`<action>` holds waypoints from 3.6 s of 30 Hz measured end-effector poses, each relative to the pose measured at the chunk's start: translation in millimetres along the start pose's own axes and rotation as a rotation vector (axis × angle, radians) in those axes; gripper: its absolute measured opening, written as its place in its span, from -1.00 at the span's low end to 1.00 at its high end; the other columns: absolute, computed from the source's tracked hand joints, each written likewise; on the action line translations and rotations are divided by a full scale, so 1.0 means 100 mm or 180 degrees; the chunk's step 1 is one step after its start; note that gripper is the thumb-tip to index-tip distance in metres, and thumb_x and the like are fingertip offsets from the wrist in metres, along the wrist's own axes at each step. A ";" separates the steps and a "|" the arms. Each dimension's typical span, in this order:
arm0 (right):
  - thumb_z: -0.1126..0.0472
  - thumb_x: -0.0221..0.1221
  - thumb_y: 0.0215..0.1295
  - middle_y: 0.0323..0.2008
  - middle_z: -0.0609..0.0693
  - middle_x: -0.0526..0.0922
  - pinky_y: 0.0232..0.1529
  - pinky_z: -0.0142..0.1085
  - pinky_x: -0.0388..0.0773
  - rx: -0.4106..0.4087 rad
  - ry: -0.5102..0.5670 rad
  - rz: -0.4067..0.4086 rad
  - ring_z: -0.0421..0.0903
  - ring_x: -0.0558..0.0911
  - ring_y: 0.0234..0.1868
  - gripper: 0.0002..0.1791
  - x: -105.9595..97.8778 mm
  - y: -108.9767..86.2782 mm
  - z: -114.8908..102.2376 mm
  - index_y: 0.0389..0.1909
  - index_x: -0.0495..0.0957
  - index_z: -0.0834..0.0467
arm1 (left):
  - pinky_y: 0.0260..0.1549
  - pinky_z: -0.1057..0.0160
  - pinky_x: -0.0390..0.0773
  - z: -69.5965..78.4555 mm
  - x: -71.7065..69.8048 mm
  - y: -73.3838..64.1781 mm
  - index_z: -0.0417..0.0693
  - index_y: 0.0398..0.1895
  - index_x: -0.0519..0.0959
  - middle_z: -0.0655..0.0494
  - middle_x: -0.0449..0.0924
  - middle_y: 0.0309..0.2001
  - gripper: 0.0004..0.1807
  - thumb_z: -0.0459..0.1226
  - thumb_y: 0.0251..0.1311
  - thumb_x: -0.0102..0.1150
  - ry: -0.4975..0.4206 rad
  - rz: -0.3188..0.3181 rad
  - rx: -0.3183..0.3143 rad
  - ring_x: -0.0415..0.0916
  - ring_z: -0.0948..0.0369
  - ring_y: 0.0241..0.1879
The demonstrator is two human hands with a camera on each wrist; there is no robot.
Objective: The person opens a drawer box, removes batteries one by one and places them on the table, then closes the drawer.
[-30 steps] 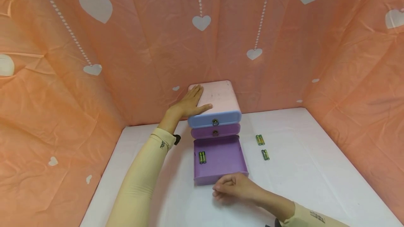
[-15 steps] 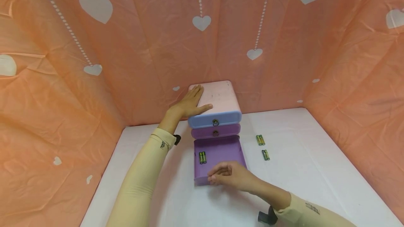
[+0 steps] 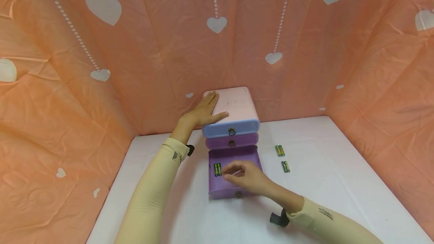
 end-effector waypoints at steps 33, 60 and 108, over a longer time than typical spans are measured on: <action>0.24 0.37 0.26 -0.06 0.17 0.68 -0.05 -0.12 0.65 -0.0210 -0.0728 0.0142 0.06 0.67 -0.08 -0.59 0.06 0.52 0.24 0.06 0.57 0.32 | 0.53 0.03 -0.28 0.01 -0.02 0.02 -0.04 0.62 -0.36 0.02 -0.50 0.62 0.16 0.48 0.26 -0.24 -0.0023 0.0023 -0.0005 -0.55 0.15 0.58; 0.22 0.47 0.12 -0.17 0.11 0.61 -0.05 -0.14 0.56 0.0021 -0.1314 0.0118 -0.04 0.57 -0.13 -0.48 0.14 0.67 0.43 0.06 0.54 0.32 | 0.52 0.01 -0.27 0.01 -0.02 0.02 -0.04 0.62 -0.36 0.02 -0.49 0.63 0.17 0.49 0.24 -0.26 0.0009 -0.0005 -0.0005 -0.54 0.14 0.59; 0.24 0.52 -0.01 -0.21 0.07 0.52 -0.03 -0.12 0.50 -0.0156 -0.1572 0.0093 -0.04 0.52 -0.15 -0.45 0.22 0.72 0.54 0.00 0.55 0.30 | 0.52 0.02 -0.28 0.03 -0.02 -0.02 -0.03 0.62 -0.37 0.05 -0.51 0.62 0.15 0.48 0.27 -0.26 -0.0001 -0.0009 -0.0016 -0.57 0.18 0.58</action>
Point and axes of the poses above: each hand's wrist, its own y-axis towards the middle knuckle, its own x-axis out of the palm, z = x × y, the point moved 9 cm from there along y, towards the middle knuckle
